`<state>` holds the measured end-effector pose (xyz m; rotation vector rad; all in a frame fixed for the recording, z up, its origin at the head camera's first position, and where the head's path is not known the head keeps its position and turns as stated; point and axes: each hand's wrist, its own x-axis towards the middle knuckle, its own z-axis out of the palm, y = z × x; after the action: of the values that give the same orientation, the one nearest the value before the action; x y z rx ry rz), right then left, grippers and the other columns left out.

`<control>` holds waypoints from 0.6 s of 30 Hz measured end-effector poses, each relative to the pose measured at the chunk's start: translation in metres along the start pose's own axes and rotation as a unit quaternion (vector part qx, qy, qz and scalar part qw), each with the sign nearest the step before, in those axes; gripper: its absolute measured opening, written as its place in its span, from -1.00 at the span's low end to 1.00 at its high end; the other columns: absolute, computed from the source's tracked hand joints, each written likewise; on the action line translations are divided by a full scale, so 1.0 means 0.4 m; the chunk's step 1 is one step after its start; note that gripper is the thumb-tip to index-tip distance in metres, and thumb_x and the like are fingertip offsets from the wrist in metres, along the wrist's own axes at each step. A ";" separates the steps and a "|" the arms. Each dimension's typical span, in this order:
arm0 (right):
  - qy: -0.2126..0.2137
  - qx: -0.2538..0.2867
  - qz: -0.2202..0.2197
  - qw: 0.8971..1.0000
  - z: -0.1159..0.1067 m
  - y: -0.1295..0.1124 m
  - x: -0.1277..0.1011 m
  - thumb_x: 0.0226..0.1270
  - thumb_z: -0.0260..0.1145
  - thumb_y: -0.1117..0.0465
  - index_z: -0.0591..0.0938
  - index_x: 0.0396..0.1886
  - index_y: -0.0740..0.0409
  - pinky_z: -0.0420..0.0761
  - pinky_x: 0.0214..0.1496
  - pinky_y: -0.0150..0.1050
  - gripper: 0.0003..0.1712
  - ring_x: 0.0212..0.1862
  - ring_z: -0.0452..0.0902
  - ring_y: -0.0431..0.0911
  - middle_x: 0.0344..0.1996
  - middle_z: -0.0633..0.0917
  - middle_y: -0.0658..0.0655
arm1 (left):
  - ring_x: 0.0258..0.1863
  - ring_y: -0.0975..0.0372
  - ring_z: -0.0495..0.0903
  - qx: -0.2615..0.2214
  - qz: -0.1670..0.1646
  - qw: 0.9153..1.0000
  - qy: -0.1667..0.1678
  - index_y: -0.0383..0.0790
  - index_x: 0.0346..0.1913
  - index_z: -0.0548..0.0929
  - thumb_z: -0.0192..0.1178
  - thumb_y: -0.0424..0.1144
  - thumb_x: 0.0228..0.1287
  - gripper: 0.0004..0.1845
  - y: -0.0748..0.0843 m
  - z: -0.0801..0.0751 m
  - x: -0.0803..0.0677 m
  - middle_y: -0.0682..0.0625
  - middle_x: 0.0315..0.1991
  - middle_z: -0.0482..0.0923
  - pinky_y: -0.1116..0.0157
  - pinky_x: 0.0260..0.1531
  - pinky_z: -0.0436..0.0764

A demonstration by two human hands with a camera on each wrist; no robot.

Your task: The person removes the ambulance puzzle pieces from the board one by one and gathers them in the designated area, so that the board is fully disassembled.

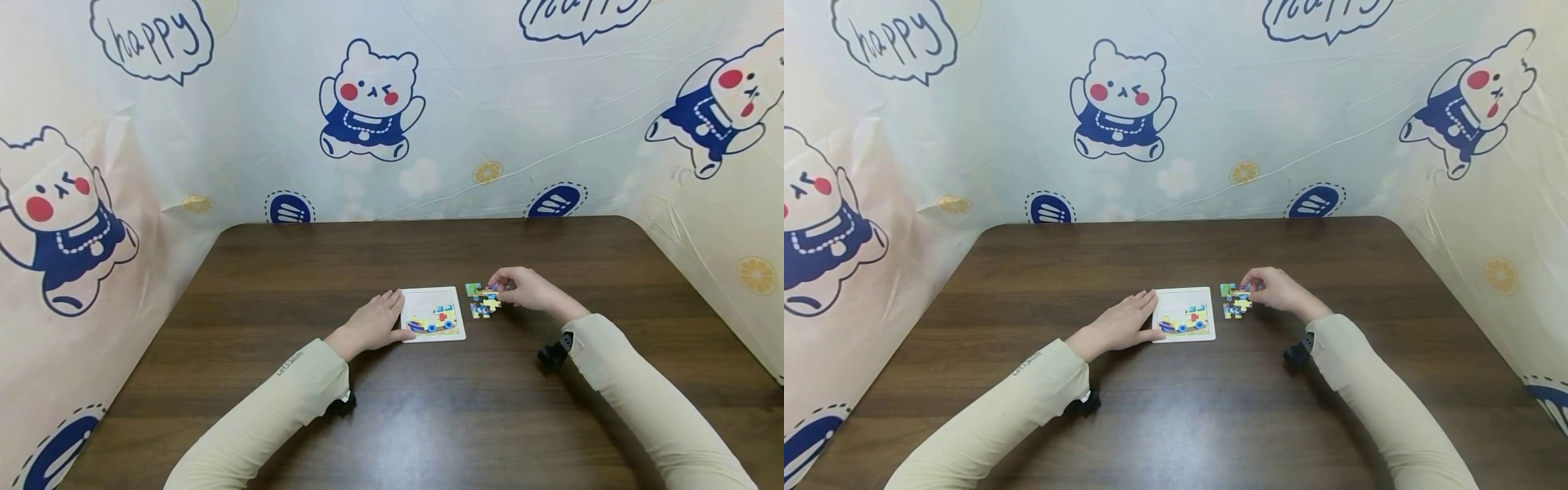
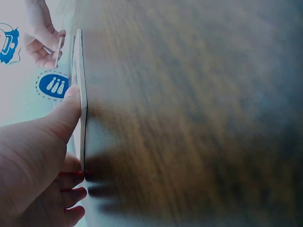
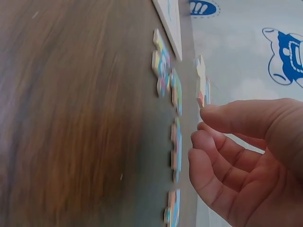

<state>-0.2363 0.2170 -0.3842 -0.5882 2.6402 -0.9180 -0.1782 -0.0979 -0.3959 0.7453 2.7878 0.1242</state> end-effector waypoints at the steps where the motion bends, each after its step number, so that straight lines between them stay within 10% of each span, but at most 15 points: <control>1: 0.000 -0.002 -0.002 1.000 -0.002 0.004 -0.003 0.25 0.23 0.40 0.59 -0.15 0.31 0.52 -0.48 -0.31 -0.83 -0.42 0.40 -0.12 -0.40 0.52 0.13 | 0.46 0.02 0.06 0.000 0.000 1.000 0.000 -0.38 0.43 0.10 0.02 0.21 0.30 -0.12 0.000 0.000 0.000 -0.21 0.46 0.04 0.09 0.42 0.13; 18: -0.024 -0.041 -0.002 0.999 -0.009 0.048 -0.031 0.18 0.25 0.43 0.60 -0.22 0.27 0.41 -0.41 -0.32 -0.84 -0.42 0.38 -0.13 -0.47 0.53 0.07 | 0.47 0.03 0.05 0.003 -0.006 1.000 -0.001 -0.37 0.43 0.09 0.02 0.22 0.30 -0.12 0.003 0.002 0.001 -0.20 0.47 0.04 0.10 0.43 0.11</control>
<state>-0.2321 0.2384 -0.3920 -0.6283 2.6458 -0.7892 -0.1776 -0.0966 -0.3965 0.7281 2.7915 0.1132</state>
